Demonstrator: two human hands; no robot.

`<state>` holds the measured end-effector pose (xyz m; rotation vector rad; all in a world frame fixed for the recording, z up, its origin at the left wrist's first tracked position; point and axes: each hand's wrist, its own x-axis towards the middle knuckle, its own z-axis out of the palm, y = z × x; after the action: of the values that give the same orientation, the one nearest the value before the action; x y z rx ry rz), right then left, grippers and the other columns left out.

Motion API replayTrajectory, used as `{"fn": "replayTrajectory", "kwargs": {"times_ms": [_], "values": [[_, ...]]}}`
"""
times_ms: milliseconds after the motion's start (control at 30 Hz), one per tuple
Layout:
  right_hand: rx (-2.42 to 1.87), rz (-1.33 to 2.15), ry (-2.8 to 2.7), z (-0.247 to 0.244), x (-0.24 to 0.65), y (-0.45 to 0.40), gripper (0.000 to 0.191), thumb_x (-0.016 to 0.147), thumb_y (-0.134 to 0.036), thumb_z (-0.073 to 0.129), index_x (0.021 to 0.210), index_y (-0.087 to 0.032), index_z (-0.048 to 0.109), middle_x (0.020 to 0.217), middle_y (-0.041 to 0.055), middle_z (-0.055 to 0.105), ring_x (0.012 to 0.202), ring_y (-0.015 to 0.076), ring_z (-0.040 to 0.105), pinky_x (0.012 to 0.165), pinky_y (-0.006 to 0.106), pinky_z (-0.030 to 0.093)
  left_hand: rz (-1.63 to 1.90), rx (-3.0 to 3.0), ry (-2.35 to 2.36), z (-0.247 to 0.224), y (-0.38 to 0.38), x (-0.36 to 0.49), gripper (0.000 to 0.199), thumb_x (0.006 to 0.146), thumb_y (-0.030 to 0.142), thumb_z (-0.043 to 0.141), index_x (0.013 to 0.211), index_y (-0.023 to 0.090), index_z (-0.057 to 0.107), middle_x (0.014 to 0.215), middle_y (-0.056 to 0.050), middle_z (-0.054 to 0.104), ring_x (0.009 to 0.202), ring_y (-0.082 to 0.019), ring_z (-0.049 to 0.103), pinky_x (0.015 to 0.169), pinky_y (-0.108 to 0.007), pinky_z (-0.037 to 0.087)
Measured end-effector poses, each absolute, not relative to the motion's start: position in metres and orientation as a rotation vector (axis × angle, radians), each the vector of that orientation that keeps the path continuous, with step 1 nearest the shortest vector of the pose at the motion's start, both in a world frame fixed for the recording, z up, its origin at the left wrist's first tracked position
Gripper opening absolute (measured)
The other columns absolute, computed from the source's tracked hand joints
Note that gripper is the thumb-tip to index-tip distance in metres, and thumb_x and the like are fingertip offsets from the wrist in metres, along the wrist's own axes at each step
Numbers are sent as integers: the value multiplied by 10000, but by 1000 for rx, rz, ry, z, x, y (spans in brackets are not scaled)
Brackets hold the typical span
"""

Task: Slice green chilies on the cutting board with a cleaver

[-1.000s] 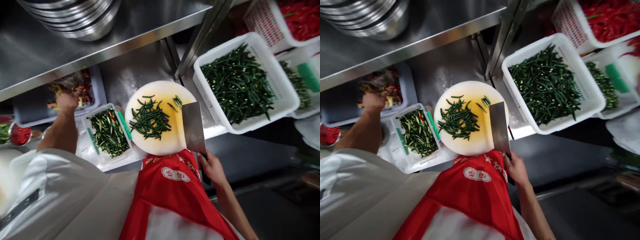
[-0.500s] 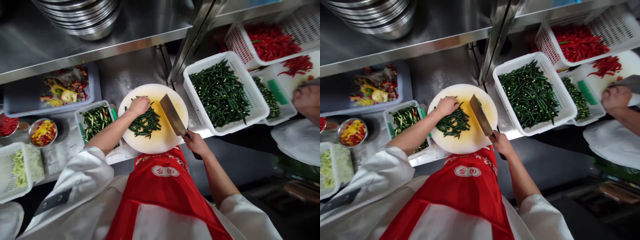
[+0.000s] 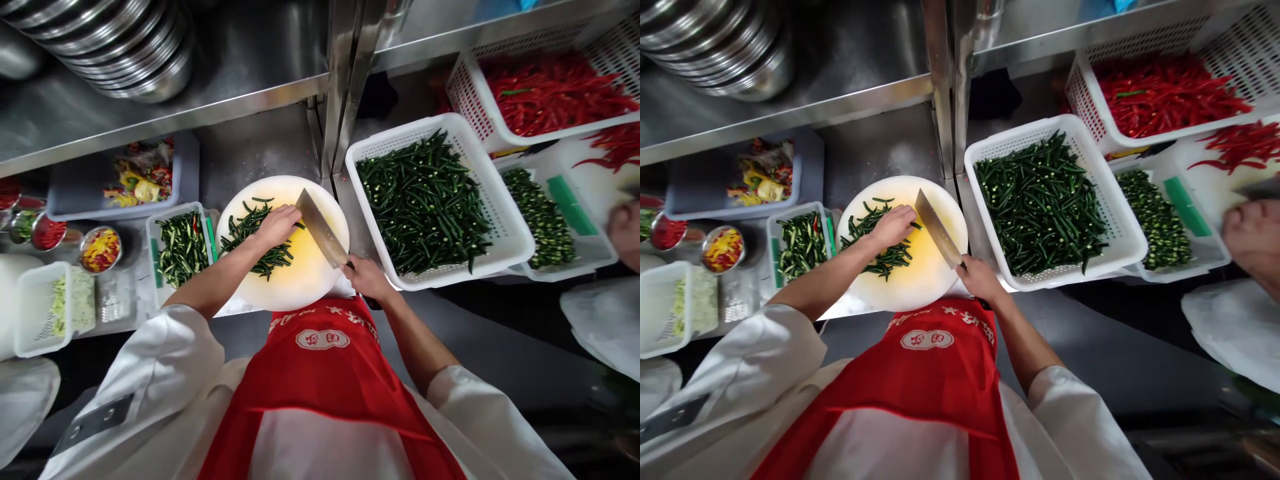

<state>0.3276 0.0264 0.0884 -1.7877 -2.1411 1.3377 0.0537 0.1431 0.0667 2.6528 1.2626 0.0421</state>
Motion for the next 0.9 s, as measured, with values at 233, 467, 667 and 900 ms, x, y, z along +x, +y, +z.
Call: {"fn": "replayTrajectory", "kwargs": {"times_ms": [233, 467, 667, 900], "values": [[-1780, 1360, -2137, 94, 327, 27, 223, 978, -322, 413, 909, -181, 571, 789, 62, 696, 716, 172, 632, 636, 245, 340, 125, 2469, 1189, 42, 130, 51, 206, 900, 241, 539, 1065, 160, 632, 1134, -108, 578, 1095, -235, 538, 1005, -383, 455], [-1853, 1216, -2264, 94, 319, 26, 230, 988, -330, 411, 938, -171, 570, 903, 113, 720, 859, 218, 654, 664, 265, 326, 71, 2525, 1156, 46, 130, 39, 300, 883, 71, 404, 1045, 159, 641, 1088, -89, 601, 1052, -219, 524, 984, -359, 462], [-1957, 1144, -2280, 97, 305, 19, 224, 989, -331, 415, 930, -170, 558, 877, 113, 712, 818, 214, 650, 634, 275, 306, -60, 2658, 1015, 49, 132, 47, 234, 881, 78, 424, 853, 151, 645, 912, -96, 595, 917, -228, 525, 864, -353, 460], [-2023, 1102, -2315, 109, 292, 12, 204, 986, -300, 416, 919, -171, 558, 865, 110, 710, 780, 203, 638, 619, 286, 279, -28, 2607, 1078, 50, 127, 40, 227, 919, 125, 416, 941, 144, 642, 918, -83, 599, 901, -212, 538, 862, -326, 447]]}}
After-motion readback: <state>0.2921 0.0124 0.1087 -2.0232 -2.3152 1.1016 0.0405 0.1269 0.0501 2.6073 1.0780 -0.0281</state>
